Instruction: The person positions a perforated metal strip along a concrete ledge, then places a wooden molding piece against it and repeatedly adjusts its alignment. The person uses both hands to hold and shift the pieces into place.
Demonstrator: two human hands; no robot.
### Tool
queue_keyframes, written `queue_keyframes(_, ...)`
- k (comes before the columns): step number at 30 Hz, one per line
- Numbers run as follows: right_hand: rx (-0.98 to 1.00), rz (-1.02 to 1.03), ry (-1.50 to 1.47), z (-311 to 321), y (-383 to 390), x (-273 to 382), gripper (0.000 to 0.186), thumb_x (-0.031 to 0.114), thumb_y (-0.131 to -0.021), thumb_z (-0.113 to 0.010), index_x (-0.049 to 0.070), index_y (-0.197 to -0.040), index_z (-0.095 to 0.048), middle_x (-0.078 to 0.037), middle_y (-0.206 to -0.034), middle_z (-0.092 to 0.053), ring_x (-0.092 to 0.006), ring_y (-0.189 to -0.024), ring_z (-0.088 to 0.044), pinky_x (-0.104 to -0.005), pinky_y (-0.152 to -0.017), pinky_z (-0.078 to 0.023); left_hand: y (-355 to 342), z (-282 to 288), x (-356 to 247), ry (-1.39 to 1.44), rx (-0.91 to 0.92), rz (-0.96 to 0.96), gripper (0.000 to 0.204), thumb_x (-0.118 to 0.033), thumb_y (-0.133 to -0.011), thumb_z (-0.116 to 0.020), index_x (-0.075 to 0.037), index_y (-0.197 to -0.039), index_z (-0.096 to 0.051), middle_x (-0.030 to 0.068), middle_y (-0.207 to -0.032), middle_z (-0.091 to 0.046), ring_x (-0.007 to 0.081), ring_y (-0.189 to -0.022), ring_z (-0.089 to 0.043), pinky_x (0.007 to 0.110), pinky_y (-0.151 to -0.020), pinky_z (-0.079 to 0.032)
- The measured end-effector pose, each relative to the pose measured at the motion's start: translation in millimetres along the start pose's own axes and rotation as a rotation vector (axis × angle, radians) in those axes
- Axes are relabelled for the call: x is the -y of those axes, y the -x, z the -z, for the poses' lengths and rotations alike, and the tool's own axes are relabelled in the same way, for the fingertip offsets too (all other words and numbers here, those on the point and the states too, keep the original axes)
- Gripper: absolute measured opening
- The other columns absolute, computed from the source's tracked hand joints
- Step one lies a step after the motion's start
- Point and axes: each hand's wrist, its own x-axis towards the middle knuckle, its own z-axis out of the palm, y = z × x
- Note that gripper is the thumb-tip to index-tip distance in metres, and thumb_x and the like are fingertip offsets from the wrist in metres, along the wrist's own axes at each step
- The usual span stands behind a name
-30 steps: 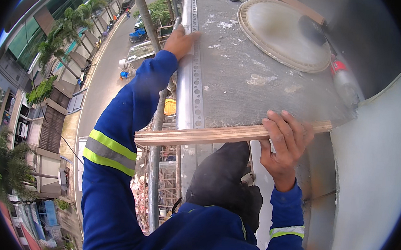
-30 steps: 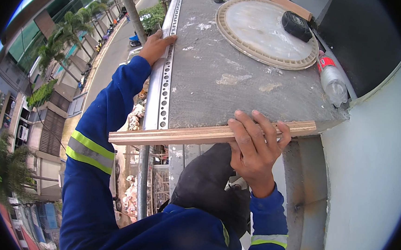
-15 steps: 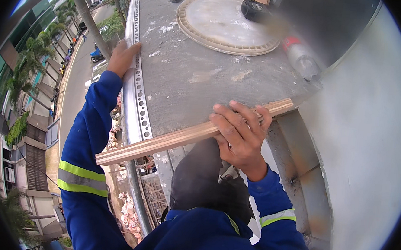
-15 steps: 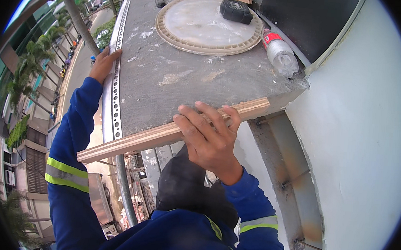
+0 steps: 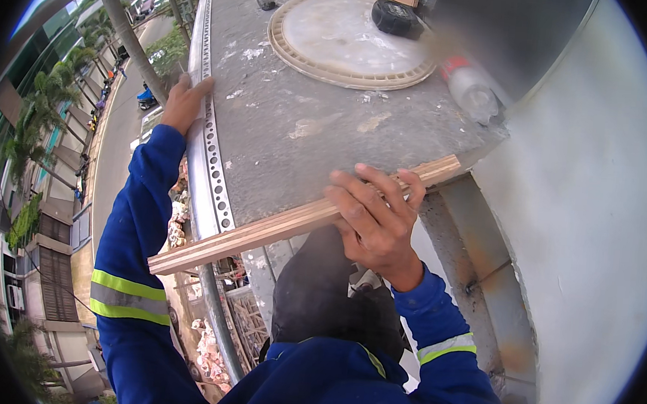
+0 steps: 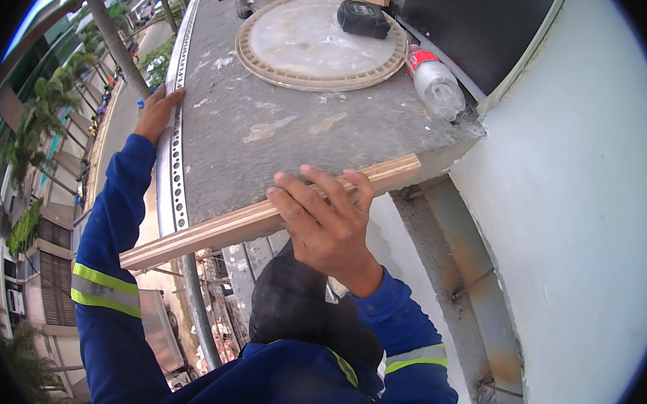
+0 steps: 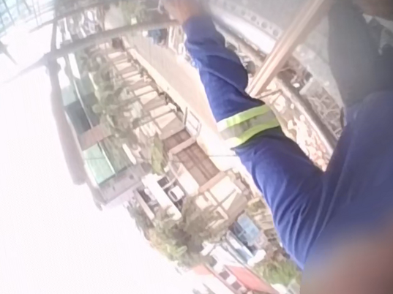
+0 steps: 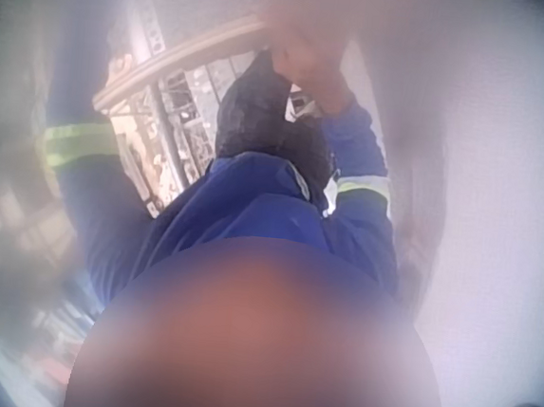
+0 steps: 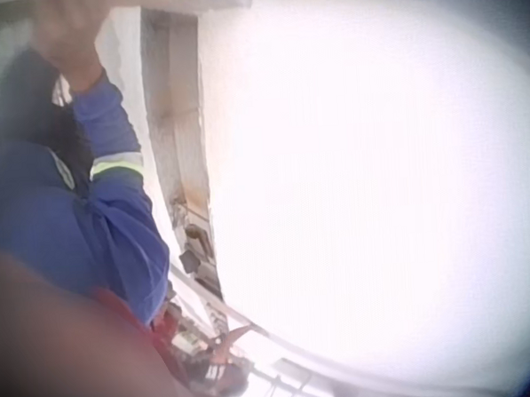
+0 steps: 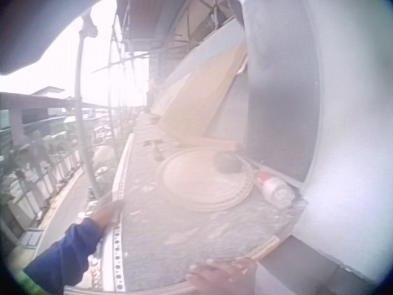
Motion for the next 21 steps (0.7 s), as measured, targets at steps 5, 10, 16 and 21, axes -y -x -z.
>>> queue_keyframes(5, 0.013, -0.004, -0.010, 0, 1, 0, 0.023, 0.014, -0.087, -0.066, 0.021, -0.105, -0.075, 0.006, -0.118, -0.072, -0.0177, -0.116, -0.060, -0.0466, -0.109, -0.025, -6, 2, 3, -0.012, 0.031, 0.046, 0.075, -0.040, -0.091, -0.066, 0.016, -0.135, -0.046, 0.0271, -0.119, -0.063, 0.0288, -0.111, -0.062, 0.033, -0.096, -0.045)
queue_keyframes(10, 0.004, 0.024, 0.002, 0, 1, -2, 0.028, 0.012, -0.079, -0.069, 0.020, -0.106, -0.074, 0.005, -0.120, -0.071, -0.0187, -0.118, -0.059, -0.0464, -0.111, -0.024, 1, 3, -3, -0.005, 0.021, -0.009, 0.065, -0.040, -0.091, -0.066, 0.013, -0.128, -0.052, 0.0254, -0.115, -0.064, 0.0278, -0.107, -0.063, 0.034, -0.093, -0.047)
queue_keyframes(16, -0.001, 0.001, 0.006, -1, 1, 0, 0.022, 0.014, -0.085, -0.067, 0.022, -0.104, -0.075, 0.007, -0.116, -0.072, -0.0169, -0.115, -0.060, -0.0462, -0.109, -0.025, -1, 11, -12, 0.020, 0.184, 0.161, 0.089, -0.046, -0.091, -0.065, 0.014, -0.149, -0.033, 0.0287, -0.149, -0.045, 0.0315, -0.142, -0.042, 0.029, -0.116, -0.028)
queue_keyframes(21, 0.011, 0.004, 0.021, -2, 3, 0, 0.027, 0.015, -0.081, -0.072, 0.024, -0.107, -0.074, 0.007, -0.119, -0.071, -0.0171, -0.115, -0.060, -0.0469, -0.110, -0.025, -7, 11, -5, -0.162, 0.154, 0.145, 0.089, -0.050, -0.090, -0.064, 0.008, -0.151, -0.035, 0.0266, -0.155, -0.038, 0.0356, -0.146, -0.034, 0.031, -0.119, -0.024)
